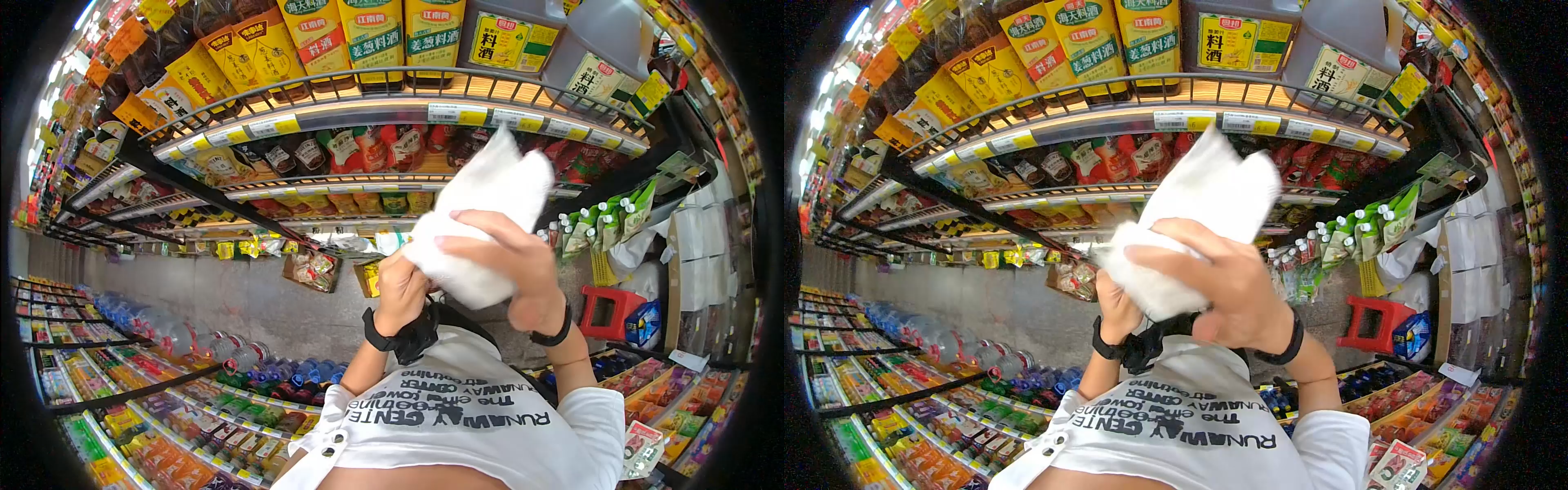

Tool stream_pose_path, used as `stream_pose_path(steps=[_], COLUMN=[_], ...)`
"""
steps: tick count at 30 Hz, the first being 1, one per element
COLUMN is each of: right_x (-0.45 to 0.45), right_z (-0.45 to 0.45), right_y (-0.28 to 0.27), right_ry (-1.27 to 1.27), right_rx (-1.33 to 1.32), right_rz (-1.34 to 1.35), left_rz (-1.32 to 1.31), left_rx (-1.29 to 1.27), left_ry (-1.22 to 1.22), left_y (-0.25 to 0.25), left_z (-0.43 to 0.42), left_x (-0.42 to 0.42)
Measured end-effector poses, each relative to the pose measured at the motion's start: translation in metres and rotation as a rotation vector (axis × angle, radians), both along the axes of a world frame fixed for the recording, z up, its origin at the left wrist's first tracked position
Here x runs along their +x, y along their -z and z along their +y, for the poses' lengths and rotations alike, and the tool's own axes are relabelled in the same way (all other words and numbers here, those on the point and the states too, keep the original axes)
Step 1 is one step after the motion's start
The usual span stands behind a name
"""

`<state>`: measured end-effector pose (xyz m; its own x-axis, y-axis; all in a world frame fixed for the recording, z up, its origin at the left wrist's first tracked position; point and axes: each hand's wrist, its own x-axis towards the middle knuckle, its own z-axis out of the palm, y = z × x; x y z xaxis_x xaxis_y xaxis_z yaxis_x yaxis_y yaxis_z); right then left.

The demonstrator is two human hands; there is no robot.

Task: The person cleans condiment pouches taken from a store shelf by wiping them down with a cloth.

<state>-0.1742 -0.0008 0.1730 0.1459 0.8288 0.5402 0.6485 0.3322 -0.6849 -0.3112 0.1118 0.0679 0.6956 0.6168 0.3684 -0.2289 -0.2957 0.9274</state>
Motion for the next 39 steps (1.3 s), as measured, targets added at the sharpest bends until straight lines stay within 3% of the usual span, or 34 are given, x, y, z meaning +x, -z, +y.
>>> stream_pose_path(steps=[3, 10, 12, 13, 15, 17, 19, 20, 23, 24, 29, 31, 32, 34, 39], right_x=[0.004, 0.006, 0.015, 0.02, 0.03, 0.033, 0.035, 0.038, 0.026, 0.029, 0.042, 0.039, 0.043, 0.053, 0.035], right_z=[-0.001, 0.0, 0.006, 0.009, 0.014, 0.019, 0.022, 0.022, 0.023, 0.022, 0.028, 0.031, 0.033, 0.038, 0.033], right_y=[0.0, 0.006, 0.007, 0.008, 0.013, 0.013, 0.008, 0.008, 0.019, 0.022, 0.024, 0.021, 0.023, 0.027, 0.024], right_ry=[-0.101, 0.129, 0.157, 0.159, 0.298, 0.357, 0.324, 0.233, 0.204, 0.203, 0.159, 0.357, 0.359, 0.259, 0.151], right_rx=[-0.045, -0.197, -0.081, -0.082, -0.094, -0.18, -0.362, -0.332, -0.104, -0.074, -0.095, -0.43, -0.432, -0.411, -0.114], right_rz=[-0.087, -0.293, -0.545, -0.542, -0.816, -0.742, -0.257, -0.152, -0.168, -0.309, -0.417, -0.465, -0.464, -0.079, -0.132], left_rz=[-0.043, 0.002, -0.073, -0.07, 0.021, 0.015, 0.063, 0.027, 0.079, 0.046, 0.084, 0.083, 0.145, 0.154, 0.056], left_rx=[0.064, 0.081, 0.215, 0.214, 0.224, 0.222, 0.203, 0.17, -0.004, 0.03, 0.105, 0.169, 0.122, 0.102, -0.071], left_ry=[0.038, 0.082, 0.13, 0.132, 0.093, 0.072, 0.035, 0.0, -0.064, -0.058, -0.059, -0.04, 0.005, -0.003, -0.087], left_y=[0.008, -0.005, -0.007, -0.01, -0.017, -0.013, -0.007, -0.009, -0.003, -0.003, -0.005, -0.001, -0.002, -0.001, 0.002], left_z=[0.006, 0.01, 0.013, 0.012, 0.008, 0.004, 0.003, 0.001, 0.005, 0.008, 0.011, 0.008, 0.009, 0.007, 0.01], left_x=[-0.001, 0.003, 0.009, 0.01, 0.014, 0.021, 0.024, 0.028, 0.028, 0.027, 0.029, 0.029, 0.027, 0.028, 0.026])
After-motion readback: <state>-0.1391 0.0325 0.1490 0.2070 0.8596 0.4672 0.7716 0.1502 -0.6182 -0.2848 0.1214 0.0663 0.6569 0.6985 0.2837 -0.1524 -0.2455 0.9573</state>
